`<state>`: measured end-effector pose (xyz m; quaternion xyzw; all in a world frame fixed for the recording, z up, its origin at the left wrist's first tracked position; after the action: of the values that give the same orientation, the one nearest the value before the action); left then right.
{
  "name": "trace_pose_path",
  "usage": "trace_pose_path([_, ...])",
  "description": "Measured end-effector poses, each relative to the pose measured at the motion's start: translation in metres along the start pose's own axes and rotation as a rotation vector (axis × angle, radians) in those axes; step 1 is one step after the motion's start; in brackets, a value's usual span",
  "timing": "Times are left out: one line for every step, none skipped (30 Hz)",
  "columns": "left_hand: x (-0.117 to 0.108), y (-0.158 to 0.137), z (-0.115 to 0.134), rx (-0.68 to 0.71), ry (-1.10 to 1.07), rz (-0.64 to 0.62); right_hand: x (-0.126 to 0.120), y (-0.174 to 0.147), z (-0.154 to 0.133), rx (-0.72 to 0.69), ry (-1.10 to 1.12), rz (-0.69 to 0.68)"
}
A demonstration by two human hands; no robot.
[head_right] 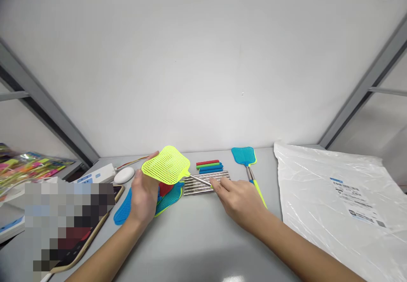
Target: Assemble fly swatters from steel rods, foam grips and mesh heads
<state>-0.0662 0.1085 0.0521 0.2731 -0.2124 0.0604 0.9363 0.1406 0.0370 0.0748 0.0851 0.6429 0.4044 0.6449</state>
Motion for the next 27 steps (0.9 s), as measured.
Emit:
trace_pose_path([0.000, 0.000, 0.000, 0.002, -0.011, -0.005, -0.002, 0.003, 0.001, -0.002, -0.014, -0.005])
trace_pose_path([-0.001, 0.000, -0.001, 0.001, -0.016, -0.011, -0.006, 0.007, 0.003, 0.001, -0.029, -0.010])
trace_pose_path([-0.001, 0.000, -0.001, -0.004, -0.009, -0.021, -0.010, 0.010, 0.005, 0.009, -0.044, -0.016])
trace_pose_path([-0.002, 0.001, -0.002, -0.010, 0.012, -0.035, -0.015, 0.012, 0.008, 0.018, -0.061, -0.023])
trace_pose_path([-0.002, 0.001, -0.002, -0.016, 0.040, -0.055, -0.021, 0.014, 0.010, 0.031, -0.079, -0.030])
trace_pose_path([-0.001, 0.000, -0.002, -0.023, 0.072, -0.082, -0.027, 0.014, 0.014, 0.047, -0.097, -0.034])
trace_pose_path([0.000, 0.000, -0.001, -0.028, 0.105, -0.117, -0.034, 0.012, 0.018, 0.071, -0.115, -0.035])
trace_pose_path([0.003, -0.002, 0.001, -0.027, 0.138, -0.159, -0.040, 0.009, 0.023, 0.105, -0.131, -0.030])
trace_pose_path([0.007, -0.005, 0.003, -0.018, 0.172, -0.205, -0.046, 0.004, 0.029, 0.149, -0.147, -0.022])
trace_pose_path([0.012, -0.008, 0.005, -0.004, 0.208, -0.253, -0.051, -0.002, 0.036, 0.205, -0.164, -0.016])
trace_pose_path([0.017, -0.013, 0.007, 0.014, 0.251, -0.304, -0.054, -0.011, 0.044, 0.269, -0.185, -0.016])
trace_pose_path([0.023, -0.018, 0.008, 0.037, 0.300, -0.357, -0.055, -0.020, 0.053, 0.338, -0.210, -0.029])
trace_pose_path([0.029, -0.023, 0.010, 0.065, 0.349, -0.415, -0.053, -0.030, 0.061, 0.410, -0.236, -0.058])
trace_pose_path([0.036, -0.030, 0.011, 0.096, 0.396, -0.486, -0.050, -0.040, 0.070, 0.478, -0.261, -0.091])
trace_pose_path([0.044, -0.037, 0.011, 0.130, 0.437, -0.573, -0.045, -0.049, 0.077, 0.541, -0.276, -0.133])
trace_pose_path([0.052, -0.045, 0.012, 0.167, 0.474, -0.666, -0.038, -0.058, 0.084, 0.599, -0.280, -0.173])
trace_pose_path([0.059, -0.052, 0.012, 0.203, 0.504, -0.756, -0.031, -0.065, 0.089, 0.649, -0.276, -0.207])
trace_pose_path([0.065, -0.059, 0.012, 0.232, 0.531, -0.834, -0.024, -0.070, 0.092, 0.688, -0.263, -0.234])
trace_pose_path([0.069, -0.064, 0.012, 0.252, 0.556, -0.895, -0.016, -0.073, 0.093, 0.720, -0.241, -0.256])
trace_pose_path([0.071, -0.067, 0.012, 0.266, 0.579, -0.934, -0.008, -0.074, 0.094, 0.748, -0.218, -0.273])
trace_pose_path([0.072, -0.068, 0.012, 0.277, 0.599, -0.954, 0.000, -0.075, 0.094, 0.771, -0.190, -0.292])
trace_pose_path([0.072, -0.068, 0.013, 0.287, 0.615, -0.964, 0.008, -0.074, 0.095, 0.794, -0.168, -0.309])
trace_pose_path([0.072, -0.067, 0.013, 0.298, 0.627, -0.967, 0.015, -0.072, 0.094, 0.812, -0.149, -0.324])
trace_pose_path([0.072, -0.066, 0.014, 0.308, 0.638, -0.966, 0.022, -0.071, 0.094, 0.826, -0.133, -0.341])
trace_pose_path([0.071, -0.064, 0.014, 0.314, 0.649, -0.962, 0.029, -0.069, 0.095, 0.841, -0.121, -0.357])
trace_pose_path([0.070, -0.062, 0.013, 0.313, 0.660, -0.957, 0.035, -0.067, 0.095, 0.854, -0.106, -0.375])
trace_pose_path([0.069, -0.059, 0.012, 0.310, 0.673, -0.951, 0.040, -0.066, 0.096, 0.868, -0.093, -0.391])
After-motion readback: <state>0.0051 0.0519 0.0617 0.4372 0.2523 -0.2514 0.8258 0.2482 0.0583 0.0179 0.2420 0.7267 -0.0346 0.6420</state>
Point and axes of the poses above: each hand's wrist, its own y-axis towards the middle knuckle, its own x-axis out of the palm, z = x × y, the point moved 9 cm from there along y, towards the middle knuckle, and after that the axes turned 9 degrees about x, right-handed, at the moved point
